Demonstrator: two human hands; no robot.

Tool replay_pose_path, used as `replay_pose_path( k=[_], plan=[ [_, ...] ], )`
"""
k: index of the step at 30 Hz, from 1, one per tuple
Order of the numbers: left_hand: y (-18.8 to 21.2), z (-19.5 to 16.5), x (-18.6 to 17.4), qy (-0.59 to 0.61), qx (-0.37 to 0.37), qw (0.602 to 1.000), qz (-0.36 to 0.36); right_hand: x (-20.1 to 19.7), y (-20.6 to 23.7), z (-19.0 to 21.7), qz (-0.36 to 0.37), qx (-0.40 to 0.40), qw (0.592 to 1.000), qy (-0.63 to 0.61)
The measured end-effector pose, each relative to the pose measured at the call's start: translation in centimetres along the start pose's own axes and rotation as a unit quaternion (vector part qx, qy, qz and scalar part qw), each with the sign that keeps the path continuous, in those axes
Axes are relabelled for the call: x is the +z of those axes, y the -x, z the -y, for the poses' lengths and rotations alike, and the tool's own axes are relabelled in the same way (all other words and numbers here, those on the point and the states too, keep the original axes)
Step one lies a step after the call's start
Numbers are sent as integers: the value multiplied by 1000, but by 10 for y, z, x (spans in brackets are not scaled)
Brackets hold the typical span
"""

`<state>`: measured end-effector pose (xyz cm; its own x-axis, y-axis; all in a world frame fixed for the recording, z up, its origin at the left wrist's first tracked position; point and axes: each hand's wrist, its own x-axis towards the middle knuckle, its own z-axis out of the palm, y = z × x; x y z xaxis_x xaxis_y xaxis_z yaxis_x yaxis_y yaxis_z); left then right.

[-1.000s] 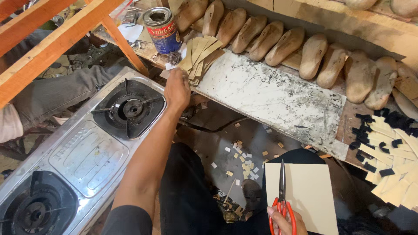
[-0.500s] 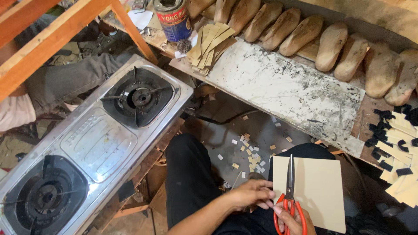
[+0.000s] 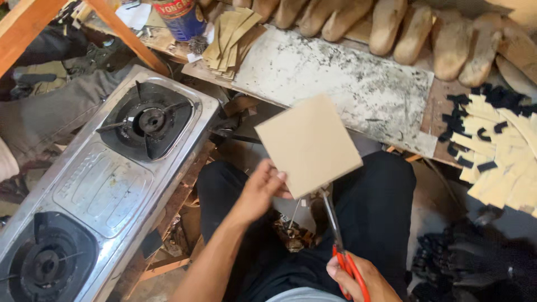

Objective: The person sits on the floor of a workshop and cuts a sheet of cardboard into strips using red-handled scissors. They trim pieces off the sheet, set cut strips on the workbench, and reach for more cardboard pieces from the bench while small offcuts fall to the floor.

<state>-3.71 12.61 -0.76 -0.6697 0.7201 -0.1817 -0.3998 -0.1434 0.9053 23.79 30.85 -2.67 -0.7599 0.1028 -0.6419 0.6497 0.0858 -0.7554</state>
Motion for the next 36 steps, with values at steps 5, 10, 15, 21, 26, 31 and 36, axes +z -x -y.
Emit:
replay_pose_path(
  k=[5,10,15,21,26,31,36],
  plan=[
    [14,-29,8,-2,11,999,31,16,7,53,-25,-114,977,180],
    [26,-18,22,-20,-32,998,52,24,8,81,-33,-94,983,153],
    [30,-7,27,-7,-32,998,58,26,8,88,-31,-75,986,143],
    [30,-1,27,2,-34,998,50,24,5,87,-32,-82,985,151],
    [30,-1,29,11,-29,998,53,23,4,87,-15,-7,990,139],
    [32,0,30,8,-36,998,44,23,2,84,-19,-35,988,151],
    [32,6,30,8,-45,998,39,23,-1,77,-15,-40,987,156]
  ],
)
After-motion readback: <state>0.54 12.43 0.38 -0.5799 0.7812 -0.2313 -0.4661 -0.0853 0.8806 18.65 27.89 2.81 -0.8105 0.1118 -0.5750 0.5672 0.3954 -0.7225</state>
